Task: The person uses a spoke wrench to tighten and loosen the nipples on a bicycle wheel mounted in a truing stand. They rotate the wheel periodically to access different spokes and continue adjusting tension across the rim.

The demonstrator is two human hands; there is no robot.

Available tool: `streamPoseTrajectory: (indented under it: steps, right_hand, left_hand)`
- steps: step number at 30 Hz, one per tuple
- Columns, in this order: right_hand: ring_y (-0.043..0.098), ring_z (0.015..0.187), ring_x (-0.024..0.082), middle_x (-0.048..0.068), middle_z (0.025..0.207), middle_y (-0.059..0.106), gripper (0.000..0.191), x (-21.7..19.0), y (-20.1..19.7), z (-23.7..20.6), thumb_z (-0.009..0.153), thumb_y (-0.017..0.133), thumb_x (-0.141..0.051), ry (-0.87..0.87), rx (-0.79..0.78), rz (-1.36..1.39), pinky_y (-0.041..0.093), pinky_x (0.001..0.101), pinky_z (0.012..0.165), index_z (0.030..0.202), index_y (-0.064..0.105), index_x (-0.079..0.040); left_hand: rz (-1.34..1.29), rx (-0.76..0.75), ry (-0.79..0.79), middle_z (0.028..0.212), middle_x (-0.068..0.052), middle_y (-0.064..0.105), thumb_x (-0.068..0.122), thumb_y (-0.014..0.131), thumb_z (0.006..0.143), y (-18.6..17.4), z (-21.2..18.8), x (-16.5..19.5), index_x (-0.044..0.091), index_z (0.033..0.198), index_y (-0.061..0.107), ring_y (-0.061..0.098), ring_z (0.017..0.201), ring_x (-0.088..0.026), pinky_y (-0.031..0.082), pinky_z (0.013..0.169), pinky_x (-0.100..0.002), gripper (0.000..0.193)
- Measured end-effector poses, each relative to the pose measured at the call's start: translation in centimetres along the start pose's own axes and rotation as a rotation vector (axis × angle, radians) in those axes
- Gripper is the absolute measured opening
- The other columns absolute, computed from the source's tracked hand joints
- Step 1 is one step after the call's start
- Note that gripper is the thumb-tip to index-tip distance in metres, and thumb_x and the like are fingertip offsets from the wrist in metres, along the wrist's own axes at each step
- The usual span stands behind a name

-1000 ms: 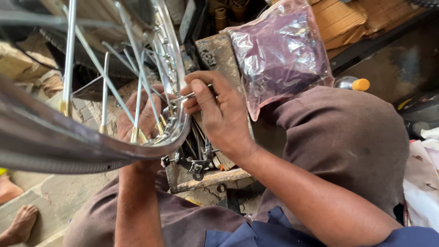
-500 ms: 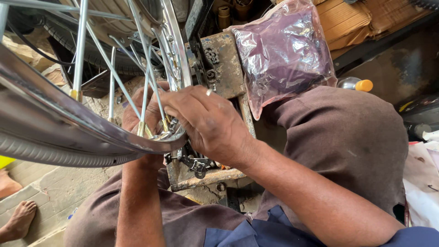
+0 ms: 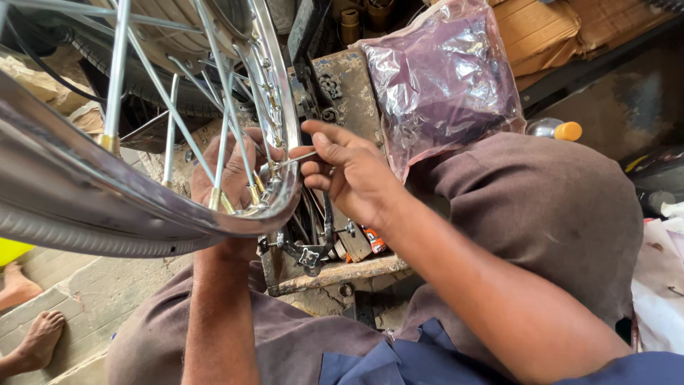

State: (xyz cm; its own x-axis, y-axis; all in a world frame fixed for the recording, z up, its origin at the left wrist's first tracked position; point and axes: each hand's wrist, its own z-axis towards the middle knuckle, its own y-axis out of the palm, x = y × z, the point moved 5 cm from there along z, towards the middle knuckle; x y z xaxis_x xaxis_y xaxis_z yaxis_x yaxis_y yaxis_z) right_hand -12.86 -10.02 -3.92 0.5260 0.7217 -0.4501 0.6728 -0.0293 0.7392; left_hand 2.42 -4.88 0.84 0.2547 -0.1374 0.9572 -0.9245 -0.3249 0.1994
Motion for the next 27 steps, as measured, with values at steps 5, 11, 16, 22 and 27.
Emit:
streamPoseTrajectory:
  steps: [5, 11, 16, 22, 27]
  right_hand:
    - [0.069, 0.073, 0.016, 0.021, 0.103, 0.075, 0.029, 0.7, -1.1, 1.9, 0.106, 0.053, -0.014, -0.046, -0.055, 0.021, 0.059, 0.0245, 0.064, 0.129, 0.057, 0.003]
    - [0.068, 0.079, 0.015, 0.014, 0.098, 0.069, 0.031, -2.8, -1.1, -1.3, 0.107, 0.056, -0.014, -0.551, 0.094, -0.15, 0.063, 0.0278, 0.069, 0.131, 0.058, 0.005]
    - [0.069, 0.084, 0.013, 0.011, 0.103, 0.07, 0.034, -2.4, 2.1, -4.4, 0.11, 0.056, -0.021, -0.634, -0.013, -0.411, 0.063, 0.0279, 0.074, 0.135, 0.06, 0.002]
    - [0.072, 0.095, 0.017, 0.011, 0.115, 0.071, 0.033, -1.5, 4.1, -8.0, 0.118, 0.051, -0.029, -0.989, 0.016, -0.966, 0.06, 0.0322, 0.083, 0.141, 0.055, -0.005]
    - [0.067, 0.099, 0.02, 0.01, 0.113, 0.068, 0.042, -0.4, 4.3, -8.4, 0.12, 0.041, -0.028, -1.073, -0.111, -1.128, 0.056, 0.0374, 0.091, 0.153, 0.043, -0.002]
  left_hand:
    - [-0.139, 0.017, -0.02, 0.098, -0.015, 0.071, 0.021, 0.06, 0.107, 0.0, 0.1, -0.6, -0.002, 0.121, 0.061, 0.072, 0.08, -0.018, 0.062, 0.068, -0.027, 0.027]
    - [-0.17, 0.024, 0.095, 0.108, -0.016, 0.073, 0.033, 0.059, 0.112, -1.2, 0.6, -1.8, -0.007, 0.121, 0.062, 0.072, 0.099, -0.023, 0.063, 0.086, -0.036, 0.041]
    - [-0.212, -0.061, 0.144, 0.128, -0.021, 0.067, 0.033, 0.056, 0.112, -1.5, 1.0, -2.4, -0.009, 0.139, 0.053, 0.068, 0.116, -0.026, 0.06, 0.098, -0.04, 0.049]
    - [-0.314, -0.238, 0.059, 0.139, -0.024, 0.058, 0.044, 0.066, 0.105, -0.7, 1.0, -2.6, -0.011, 0.146, 0.046, 0.064, 0.125, -0.025, 0.06, 0.103, -0.037, 0.071]
    - [0.374, -0.278, 0.388, 0.137, -0.025, 0.062, 0.054, 0.065, 0.104, -0.9, 0.2, -1.8, -0.01, 0.143, 0.048, 0.064, 0.132, -0.029, 0.061, 0.109, -0.04, 0.077]
